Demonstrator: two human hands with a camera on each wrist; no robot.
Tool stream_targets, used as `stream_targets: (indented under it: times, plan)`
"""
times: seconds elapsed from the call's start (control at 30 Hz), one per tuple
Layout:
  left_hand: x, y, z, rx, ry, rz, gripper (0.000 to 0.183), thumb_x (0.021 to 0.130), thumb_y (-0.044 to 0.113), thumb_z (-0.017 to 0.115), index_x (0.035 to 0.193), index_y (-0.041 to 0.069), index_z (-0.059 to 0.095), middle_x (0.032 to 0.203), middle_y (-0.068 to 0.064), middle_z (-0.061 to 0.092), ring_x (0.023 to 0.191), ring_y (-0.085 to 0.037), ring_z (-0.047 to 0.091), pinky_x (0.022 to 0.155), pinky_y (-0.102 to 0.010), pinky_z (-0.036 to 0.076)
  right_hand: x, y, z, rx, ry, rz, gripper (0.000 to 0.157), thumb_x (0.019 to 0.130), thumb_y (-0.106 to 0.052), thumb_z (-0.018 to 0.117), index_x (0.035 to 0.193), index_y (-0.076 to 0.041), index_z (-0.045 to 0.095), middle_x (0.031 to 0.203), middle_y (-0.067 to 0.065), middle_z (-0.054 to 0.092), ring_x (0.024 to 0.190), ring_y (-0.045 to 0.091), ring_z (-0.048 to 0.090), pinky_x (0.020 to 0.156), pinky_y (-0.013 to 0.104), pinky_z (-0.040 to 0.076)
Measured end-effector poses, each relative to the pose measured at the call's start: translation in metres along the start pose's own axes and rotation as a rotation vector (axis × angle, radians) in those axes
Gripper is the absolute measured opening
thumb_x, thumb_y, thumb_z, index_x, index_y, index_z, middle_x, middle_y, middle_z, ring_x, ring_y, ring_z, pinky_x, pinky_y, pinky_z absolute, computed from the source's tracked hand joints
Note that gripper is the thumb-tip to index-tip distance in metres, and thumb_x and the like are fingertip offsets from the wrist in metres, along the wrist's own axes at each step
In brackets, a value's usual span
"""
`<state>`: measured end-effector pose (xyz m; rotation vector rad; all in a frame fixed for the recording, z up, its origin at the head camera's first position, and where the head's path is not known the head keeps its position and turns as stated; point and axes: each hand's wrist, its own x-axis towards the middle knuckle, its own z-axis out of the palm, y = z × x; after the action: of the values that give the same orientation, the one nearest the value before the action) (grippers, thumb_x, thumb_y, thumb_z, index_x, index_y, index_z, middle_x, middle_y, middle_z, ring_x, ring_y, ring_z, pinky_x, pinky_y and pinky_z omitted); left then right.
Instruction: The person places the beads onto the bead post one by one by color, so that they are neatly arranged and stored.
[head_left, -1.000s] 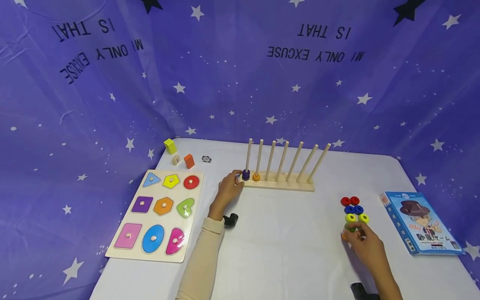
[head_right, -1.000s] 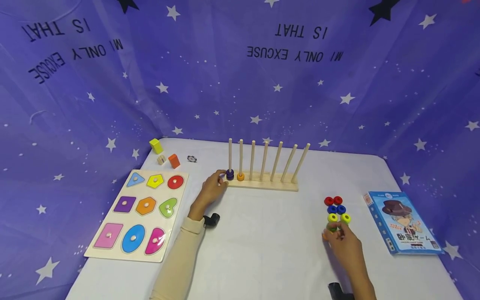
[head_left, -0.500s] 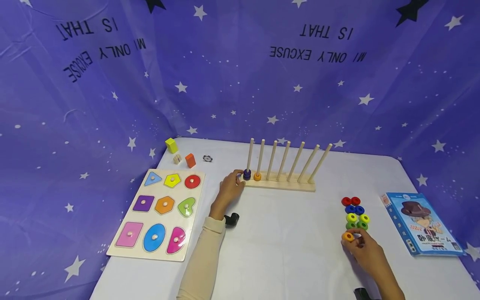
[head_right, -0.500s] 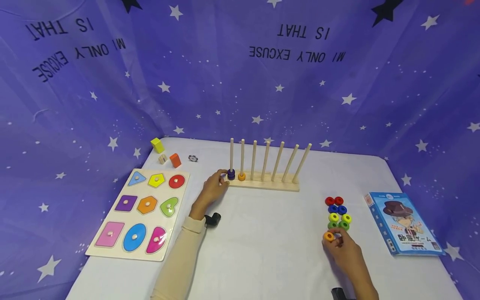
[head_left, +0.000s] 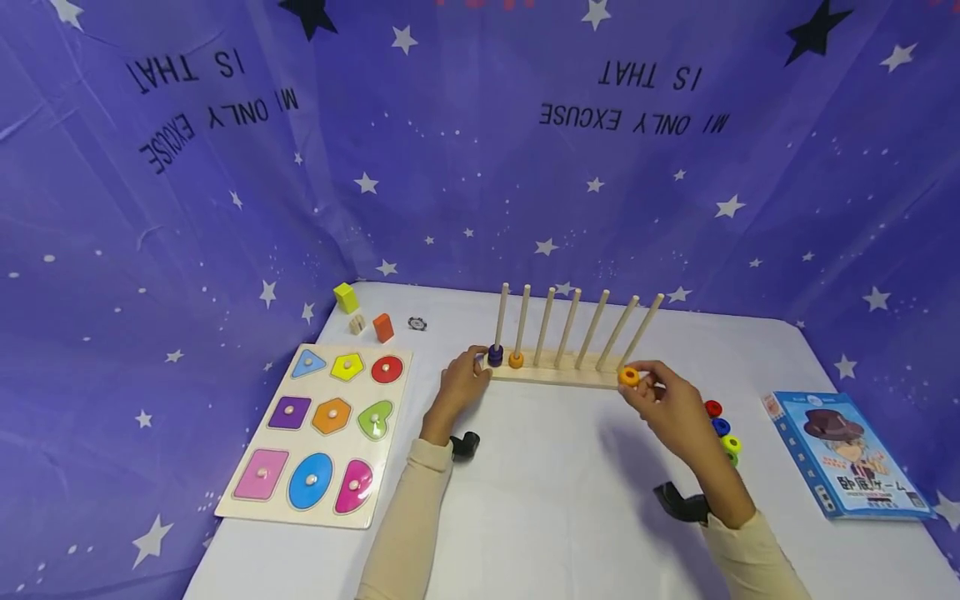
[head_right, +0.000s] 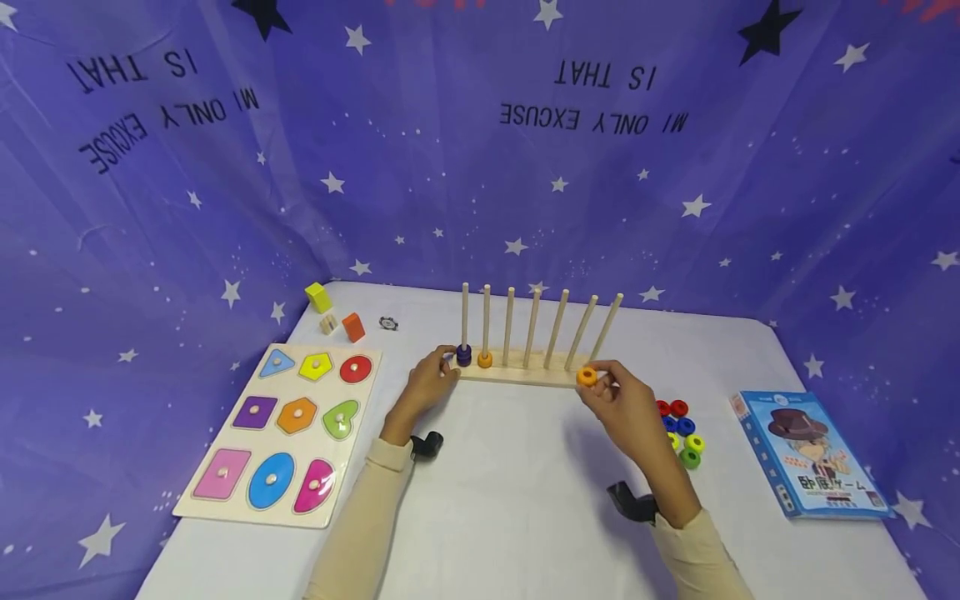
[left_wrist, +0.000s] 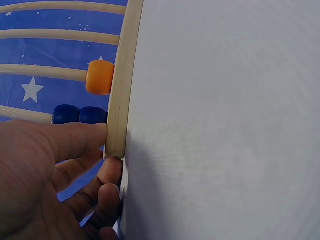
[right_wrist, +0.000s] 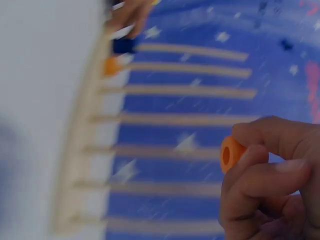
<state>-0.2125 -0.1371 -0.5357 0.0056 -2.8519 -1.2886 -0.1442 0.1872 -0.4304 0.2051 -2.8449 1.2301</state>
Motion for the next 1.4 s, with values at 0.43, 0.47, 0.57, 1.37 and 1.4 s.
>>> stream_targets:
  times: [0.43,0.47,0.57,1.37,1.4]
  plan:
    - [-0.006,-0.001,0.003,0.006,0.004,0.022,0.042,0.090,0.015,0.065,0.130,0.012,0.055,0.079,0.000,0.052,0.074,-0.019,0.046,0.072,-0.038,0.031,0.090,-0.120,0.026,0.080,-0.113,-0.118,0.044,0.090,-0.032,0.067,0.129,-0.016,0.054,0.092,0.006,0.057,0.054,0.018,0.063,0.043,0.033,0.046]
    - [-0.007,-0.001,0.004,0.009,0.001,0.025,0.042,0.090,0.015,0.065,0.131,0.012,0.055,0.079,0.000,0.052,0.074,-0.018,0.046,0.072,-0.037,0.031,0.093,-0.124,0.028,0.068,-0.120,-0.118,0.044,0.090,-0.032,0.067,0.129,-0.016,0.054,0.091,0.006,0.058,0.054,0.017,0.063,0.043,0.034,0.046]
    - [-0.008,-0.003,0.004,0.015,0.000,0.037,0.043,0.090,0.015,0.065,0.131,0.012,0.055,0.079,0.001,0.052,0.073,-0.017,0.046,0.071,-0.036,0.031,0.102,-0.134,0.035,0.051,-0.133,-0.121,0.044,0.090,-0.032,0.066,0.129,-0.015,0.054,0.089,0.005,0.059,0.054,0.019,0.064,0.043,0.034,0.047]
    - [0.000,0.003,-0.004,0.020,0.003,0.041,0.043,0.090,0.014,0.065,0.131,0.012,0.054,0.084,-0.006,0.056,0.075,-0.020,0.047,0.071,-0.038,0.030,0.115,-0.140,0.033,0.069,-0.120,-0.138,0.044,0.091,-0.029,0.066,0.131,-0.015,0.052,0.081,0.004,0.062,0.047,0.020,0.061,0.042,0.036,0.049]
    - [0.001,0.004,-0.003,0.017,0.002,0.035,0.043,0.090,0.015,0.065,0.132,0.012,0.054,0.084,-0.005,0.056,0.076,-0.020,0.047,0.072,-0.038,0.030,0.112,-0.138,0.030,0.073,-0.112,-0.139,0.043,0.091,-0.029,0.066,0.130,-0.016,0.053,0.082,0.004,0.061,0.047,0.020,0.061,0.042,0.036,0.048]
